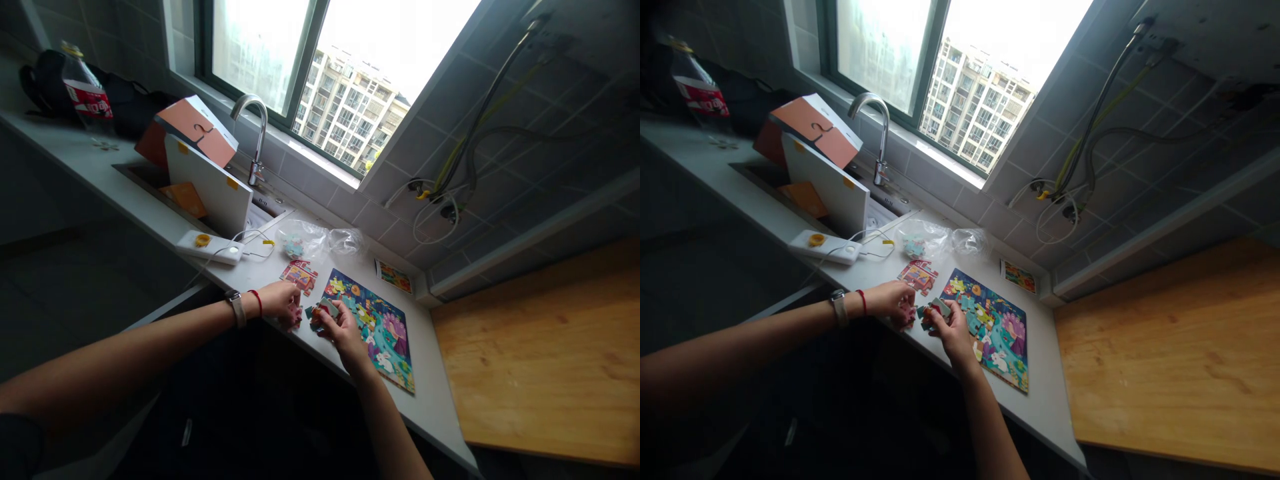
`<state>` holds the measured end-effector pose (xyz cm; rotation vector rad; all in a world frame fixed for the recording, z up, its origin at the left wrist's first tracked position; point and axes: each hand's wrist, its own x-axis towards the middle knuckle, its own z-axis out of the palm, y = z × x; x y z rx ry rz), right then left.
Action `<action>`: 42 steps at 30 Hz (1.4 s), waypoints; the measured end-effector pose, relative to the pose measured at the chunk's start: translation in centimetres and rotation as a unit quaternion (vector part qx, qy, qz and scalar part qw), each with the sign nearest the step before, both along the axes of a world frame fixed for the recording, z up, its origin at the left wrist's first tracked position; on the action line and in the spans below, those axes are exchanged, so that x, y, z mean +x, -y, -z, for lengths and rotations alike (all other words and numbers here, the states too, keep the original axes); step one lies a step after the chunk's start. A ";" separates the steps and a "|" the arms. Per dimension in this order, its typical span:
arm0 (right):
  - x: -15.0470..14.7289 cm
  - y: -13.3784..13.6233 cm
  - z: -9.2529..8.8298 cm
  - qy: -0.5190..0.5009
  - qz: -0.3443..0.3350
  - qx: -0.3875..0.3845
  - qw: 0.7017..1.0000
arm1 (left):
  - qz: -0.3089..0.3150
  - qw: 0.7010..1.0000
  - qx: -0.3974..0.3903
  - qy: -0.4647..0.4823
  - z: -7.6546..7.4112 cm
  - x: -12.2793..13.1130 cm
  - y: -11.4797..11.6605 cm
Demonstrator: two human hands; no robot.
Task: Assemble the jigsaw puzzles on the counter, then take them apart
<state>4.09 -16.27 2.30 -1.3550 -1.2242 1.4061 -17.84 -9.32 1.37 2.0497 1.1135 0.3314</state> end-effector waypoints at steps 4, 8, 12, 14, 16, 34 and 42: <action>-1.0 1.2 0.6 0.006 -0.014 0.006 1.000 | -0.051 0.984 -0.091 0.142 1.1 -0.2 0.0; -2.0 1.2 1.4 -0.018 0.025 0.018 0.999 | -0.095 0.932 -0.185 0.296 2.1 -0.2 0.8; -2.6 1.3 1.6 -0.048 0.035 0.069 0.996 | -0.139 0.845 -0.283 0.432 2.4 0.5 3.1; -2.9 1.6 1.5 -0.084 0.042 0.068 0.993 | -0.153 0.823 -0.298 0.460 2.6 1.5 4.5; -3.1 2.0 1.6 -0.129 0.066 0.043 0.988 | -0.183 0.823 -0.287 0.454 2.7 2.9 6.0; 1.2 -5.3 -1.3 -0.050 -0.020 -0.018 0.998 | -0.037 0.947 0.285 -0.146 4.3 -0.7 -3.5; -1.2 -13.0 0.0 0.329 -0.155 0.022 0.931 | -0.067 0.935 0.320 -0.136 5.2 -0.8 -0.3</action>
